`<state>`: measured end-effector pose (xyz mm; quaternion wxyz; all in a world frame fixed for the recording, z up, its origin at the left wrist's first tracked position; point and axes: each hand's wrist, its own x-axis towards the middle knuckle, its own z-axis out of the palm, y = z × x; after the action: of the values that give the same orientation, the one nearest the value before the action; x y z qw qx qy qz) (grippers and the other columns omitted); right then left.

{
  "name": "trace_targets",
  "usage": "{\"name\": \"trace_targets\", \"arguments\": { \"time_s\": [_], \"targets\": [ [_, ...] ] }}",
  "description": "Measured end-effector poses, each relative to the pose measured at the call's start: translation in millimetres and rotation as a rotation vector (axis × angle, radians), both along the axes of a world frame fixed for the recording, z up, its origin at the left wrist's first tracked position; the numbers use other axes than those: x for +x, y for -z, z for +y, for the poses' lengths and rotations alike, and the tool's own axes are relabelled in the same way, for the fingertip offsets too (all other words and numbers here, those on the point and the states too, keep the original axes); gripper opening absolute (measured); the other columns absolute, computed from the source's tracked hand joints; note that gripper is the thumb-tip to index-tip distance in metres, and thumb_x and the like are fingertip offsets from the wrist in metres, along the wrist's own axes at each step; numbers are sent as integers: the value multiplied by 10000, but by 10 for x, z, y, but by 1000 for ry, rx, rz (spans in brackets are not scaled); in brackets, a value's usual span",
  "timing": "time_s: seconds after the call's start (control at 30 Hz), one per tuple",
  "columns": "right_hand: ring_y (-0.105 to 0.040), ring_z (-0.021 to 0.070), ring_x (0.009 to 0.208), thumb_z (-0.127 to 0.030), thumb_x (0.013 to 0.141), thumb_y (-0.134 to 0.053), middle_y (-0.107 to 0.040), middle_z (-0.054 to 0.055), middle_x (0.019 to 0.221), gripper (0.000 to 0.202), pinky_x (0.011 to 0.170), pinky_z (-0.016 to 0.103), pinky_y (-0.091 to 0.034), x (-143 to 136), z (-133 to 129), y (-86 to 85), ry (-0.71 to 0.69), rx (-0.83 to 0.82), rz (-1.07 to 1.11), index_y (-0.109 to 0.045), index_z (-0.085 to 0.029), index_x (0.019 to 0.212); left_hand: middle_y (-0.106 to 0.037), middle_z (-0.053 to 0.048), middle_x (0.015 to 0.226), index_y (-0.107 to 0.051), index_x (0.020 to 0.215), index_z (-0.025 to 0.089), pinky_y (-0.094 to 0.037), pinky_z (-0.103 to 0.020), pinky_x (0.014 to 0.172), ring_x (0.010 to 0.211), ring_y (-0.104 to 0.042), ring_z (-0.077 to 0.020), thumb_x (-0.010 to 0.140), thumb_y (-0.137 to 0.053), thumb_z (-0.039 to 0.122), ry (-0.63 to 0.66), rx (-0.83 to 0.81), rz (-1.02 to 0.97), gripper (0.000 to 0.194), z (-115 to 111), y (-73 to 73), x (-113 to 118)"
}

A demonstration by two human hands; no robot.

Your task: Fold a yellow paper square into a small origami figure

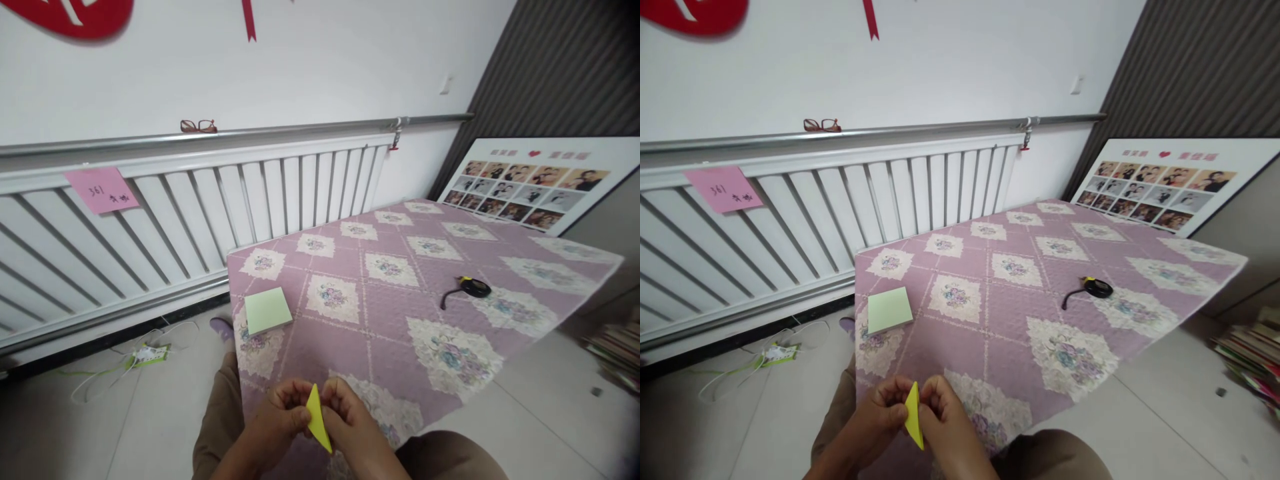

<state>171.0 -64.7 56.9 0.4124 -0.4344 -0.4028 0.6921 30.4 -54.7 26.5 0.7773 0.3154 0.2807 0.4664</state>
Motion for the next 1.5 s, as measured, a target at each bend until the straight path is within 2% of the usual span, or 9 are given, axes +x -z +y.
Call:
{"name": "trace_targets", "arguments": {
  "time_s": [0.2,0.33,0.47,0.67,0.83,1.0,1.17,1.3,1.5],
  "targets": [
    [-472,94,536,-269,790,-522,-516,-58,610,123,500,210,-354,125,41,-143,-89,200,-291,-443,-210,717,-605,11,683,-618,1005,185,-375,-168,484,534,-528,-75,588,-850,316,-35,9,-48,494,10,98,57],
    [-552,137,701,-225,861,-446,-625,7,802,122,619,241,-411,262,50,-335,-248,492,-576,-566,-208,872,-625,-8,715,-599,1024,192,-385,-160,458,537,-553,-86,594,-847,327,-21,-1,-78,514,-3,89,70],
    [-569,201,912,-69,743,-517,-643,55,987,283,789,311,-421,344,100,-416,-406,752,-845,-602,-213,972,-637,-11,780,-613,1032,205,-393,-140,442,515,-542,-61,589,-852,317,13,-15,-93,516,-18,42,83],
    [-579,189,884,-55,762,-530,-646,51,957,318,764,289,-441,377,117,-375,-411,860,-956,-617,-232,1011,-625,16,706,-650,1048,224,-395,-116,432,473,-518,-37,581,-856,328,35,-12,-124,521,-22,47,91],
    [-562,169,786,-82,761,-543,-638,32,861,253,697,264,-430,378,63,-306,-348,1063,-1001,-638,-234,940,-659,-9,737,-669,1072,226,-392,-111,444,504,-558,-49,569,-865,301,77,-37,-144,545,-43,60,81],
    [-562,154,891,-117,790,-528,-615,29,957,185,763,240,-432,370,25,-466,-429,940,-894,-621,-243,889,-683,-41,869,-670,1099,238,-450,-168,564,622,-606,-89,573,-863,260,139,-59,-153,561,-88,8,61],
    [-558,179,974,-116,758,-547,-625,46,1029,243,861,281,-414,362,-38,-630,-543,813,-925,-590,-226,969,-686,-65,913,-672,1101,227,-452,-223,682,774,-625,-145,592,-853,271,179,-48,-128,542,-106,-39,35],
    [-578,178,888,-137,773,-556,-644,36,938,142,797,278,-426,361,-42,-544,-551,729,-944,-585,-217,886,-674,-53,869,-651,1137,259,-419,-204,632,752,-615,-142,608,-840,326,177,-20,-93,565,-112,15,49],
    [-570,159,848,-118,789,-523,-629,15,889,108,752,258,-425,419,7,-276,-476,809,-889,-551,-221,807,-596,-9,794,-607,1192,281,-384,-199,569,609,-513,-87,721,-735,427,210,132,110,509,-103,-17,16]
  ]
}}
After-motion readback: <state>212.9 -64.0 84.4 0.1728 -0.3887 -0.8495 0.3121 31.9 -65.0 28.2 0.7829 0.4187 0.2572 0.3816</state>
